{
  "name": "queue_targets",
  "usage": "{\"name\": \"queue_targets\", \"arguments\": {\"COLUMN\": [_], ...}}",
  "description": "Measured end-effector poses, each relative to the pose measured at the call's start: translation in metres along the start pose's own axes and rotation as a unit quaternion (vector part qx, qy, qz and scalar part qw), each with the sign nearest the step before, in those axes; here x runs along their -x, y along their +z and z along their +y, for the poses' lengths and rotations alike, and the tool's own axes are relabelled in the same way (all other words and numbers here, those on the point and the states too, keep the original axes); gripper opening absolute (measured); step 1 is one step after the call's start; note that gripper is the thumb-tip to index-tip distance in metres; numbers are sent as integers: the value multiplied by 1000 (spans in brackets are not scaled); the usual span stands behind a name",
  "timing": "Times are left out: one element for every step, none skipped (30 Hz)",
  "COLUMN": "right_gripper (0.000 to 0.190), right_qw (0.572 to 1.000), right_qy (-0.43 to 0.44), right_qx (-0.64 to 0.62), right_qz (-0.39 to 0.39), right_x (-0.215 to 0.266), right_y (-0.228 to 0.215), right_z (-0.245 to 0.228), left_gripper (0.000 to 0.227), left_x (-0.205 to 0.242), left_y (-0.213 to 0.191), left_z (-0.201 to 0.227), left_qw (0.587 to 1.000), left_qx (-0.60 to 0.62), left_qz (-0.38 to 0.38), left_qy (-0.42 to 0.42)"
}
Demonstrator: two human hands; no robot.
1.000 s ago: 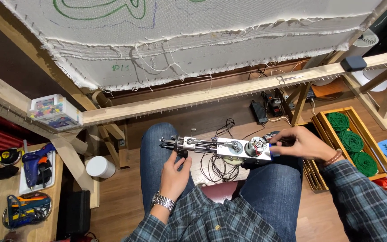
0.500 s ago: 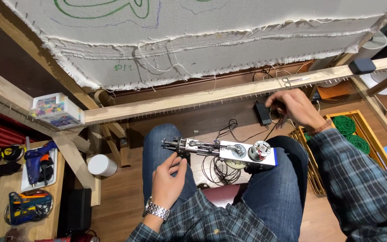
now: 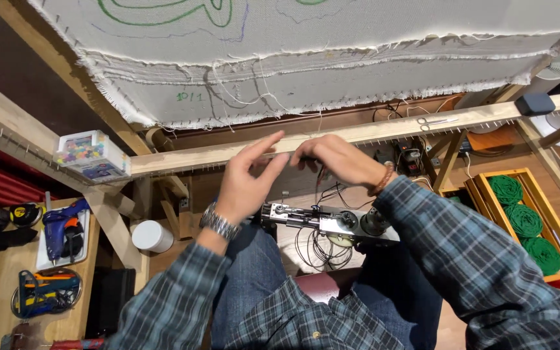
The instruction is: Trimming excess yarn and fabric from the edges of a tufted rug using scissors and a tufting gun to finish the piece.
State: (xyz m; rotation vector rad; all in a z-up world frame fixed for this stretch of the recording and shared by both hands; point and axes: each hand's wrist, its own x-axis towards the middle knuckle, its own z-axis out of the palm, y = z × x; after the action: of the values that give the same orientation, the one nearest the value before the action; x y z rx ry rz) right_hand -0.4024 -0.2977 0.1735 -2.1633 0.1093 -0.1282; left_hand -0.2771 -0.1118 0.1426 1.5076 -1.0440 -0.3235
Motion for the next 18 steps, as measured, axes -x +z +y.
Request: {"name": "queue_targets", "arguments": {"right_gripper": [46,43,44,44,46,48,48,43,37,37,27,32,32,40,50,50,47,45], "right_qw": [1000,1000,1000,1000,1000,1000,1000,999,999,999,999,998,998,998,996,996,994,990], "right_qy": [-2,3,10,9,10,10,10,9,7,6,-3,-13,-13,-7,-1,-1,4,9], "right_qx": [1,0,-1,-2,-7,-12,-11,-25,-38,-37,-50,-64,-63,-67,-71,-70,-76,-82], "right_qz": [-2,-7,-14,-15,-16,-17,-18,-21,-23,-24,-19,-15,-15,17,50,50,83,116], "right_x": [-4,-8,-10,-16,-21,-26,-23,-20,-18,-10,-2,7,3,-1,-5,0,5,10], "right_y": [3,6,10,12,15,17,19,21,22,21,20,20,18,17,15,14,13,12], "right_z": [-4,-9,-12,11,35,59,49,40,29,7,-15,-37,-21,-5,11,2,-7,-16], "left_gripper": [39,33,26,26,21,17,17,15,13,13,13,15,15,14,13,13,13,13], "left_x": [-6,-13,-19,-20,-21,-22,-25,-28,-32,-32,-32,-32,-35,-38,-41,-45,-49,-53], "left_y": [2,4,6,8,10,13,14,16,17,14,12,9,3,-3,-9,-17,-25,-33], "left_z": [-4,-8,-12,-14,-16,-18,-24,-29,-34,-31,-27,-24,-22,-21,-19,-22,-25,-28], "left_qw": [1000,999,995,995,992,989,989,980,962,961,955,949,948,962,967,967,970,972], "left_qx": [0,46,92,92,108,124,125,200,273,274,294,314,314,263,209,209,201,193], "left_qz": [2,-10,-24,-22,-17,-12,-11,-11,-10,-9,12,33,33,60,86,86,76,66], "left_qy": [0,20,38,37,55,74,73,22,-29,-28,-27,-26,-25,46,116,117,115,113]}}
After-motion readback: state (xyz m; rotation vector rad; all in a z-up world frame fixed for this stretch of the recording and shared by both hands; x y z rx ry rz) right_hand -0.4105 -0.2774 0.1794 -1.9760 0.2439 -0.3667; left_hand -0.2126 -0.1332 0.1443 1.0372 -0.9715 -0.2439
